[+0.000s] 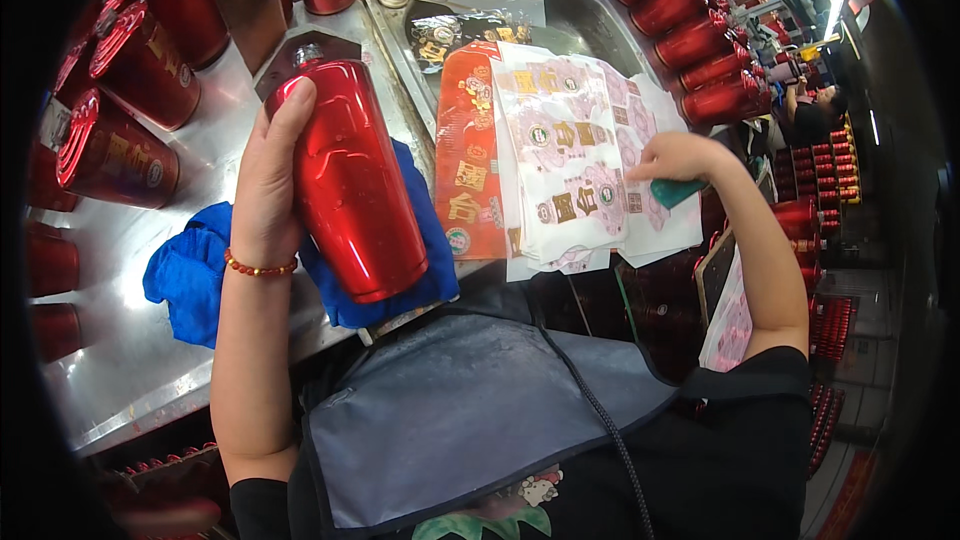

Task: The person wipes a red cylindrical container with a green sponge and a blue cloth, then applies a sticker to the container. The person repeats the wiping process on the same container multiple times.

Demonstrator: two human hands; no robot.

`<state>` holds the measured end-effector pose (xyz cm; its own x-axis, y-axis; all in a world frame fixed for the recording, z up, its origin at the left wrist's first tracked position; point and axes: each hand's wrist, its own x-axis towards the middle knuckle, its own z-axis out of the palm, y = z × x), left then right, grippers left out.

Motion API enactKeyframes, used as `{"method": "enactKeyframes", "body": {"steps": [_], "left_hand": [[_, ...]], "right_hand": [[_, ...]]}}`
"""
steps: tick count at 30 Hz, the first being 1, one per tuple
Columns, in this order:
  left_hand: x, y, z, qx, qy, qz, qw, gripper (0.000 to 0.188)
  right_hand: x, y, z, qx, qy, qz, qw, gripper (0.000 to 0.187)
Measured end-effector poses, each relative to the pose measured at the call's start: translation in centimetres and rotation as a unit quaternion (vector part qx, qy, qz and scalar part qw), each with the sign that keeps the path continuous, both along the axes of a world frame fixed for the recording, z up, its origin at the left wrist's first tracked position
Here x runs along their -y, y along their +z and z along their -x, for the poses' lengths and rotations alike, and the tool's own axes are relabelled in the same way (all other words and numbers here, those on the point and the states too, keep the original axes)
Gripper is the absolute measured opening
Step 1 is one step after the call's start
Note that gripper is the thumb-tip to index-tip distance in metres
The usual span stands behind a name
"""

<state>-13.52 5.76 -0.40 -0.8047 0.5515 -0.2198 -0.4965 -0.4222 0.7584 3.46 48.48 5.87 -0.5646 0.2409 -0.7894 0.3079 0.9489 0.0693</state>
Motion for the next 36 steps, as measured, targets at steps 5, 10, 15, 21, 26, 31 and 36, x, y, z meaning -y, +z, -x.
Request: {"method": "enactKeyframes", "body": {"steps": [5, 10, 15, 21, 26, 31, 36], "left_hand": [[0.0, -0.2, 0.0, -0.014, -0.008, -0.021, 1.0, 0.038], [0.0, 0.0, 0.0, -0.013, -0.01, 0.0, 1.0, 0.038], [0.5, -0.5, 0.1, -0.024, -0.004, 0.009, 1.0, 0.04], [0.4, -0.7, -0.1, -0.004, 0.013, 0.024, 1.0, 0.045], [0.6, -0.8, 0.1, -0.013, 0.012, 0.026, 0.999, 0.047], [0.4, -0.7, 0.0, -0.012, 0.016, 0.027, 0.999, 0.05], [0.5, -0.7, -0.1, -0.015, 0.025, 0.026, 0.999, 0.051]], "right_hand": [[0.5, 2.2, 6.1, -0.157, 0.005, 0.047, 0.986, 0.053], [-2.2, -1.3, 13.6, -0.308, -0.026, 0.095, 0.946, 0.038], [-3.6, -4.8, 19.7, -0.392, -0.013, 0.042, 0.919, 0.032], [-6.6, -8.3, 21.8, -0.422, -0.05, 0.064, 0.903, 0.04], [-6.2, -9.0, 22.3, -0.312, -0.102, 0.1, 0.939, 0.049], [-7.6, -10.5, 22.4, -0.368, -0.095, 0.112, 0.918, 0.038], [-2.8, -7.8, 23.4, -0.299, 0.16, 0.131, 0.932, 0.039]]}}
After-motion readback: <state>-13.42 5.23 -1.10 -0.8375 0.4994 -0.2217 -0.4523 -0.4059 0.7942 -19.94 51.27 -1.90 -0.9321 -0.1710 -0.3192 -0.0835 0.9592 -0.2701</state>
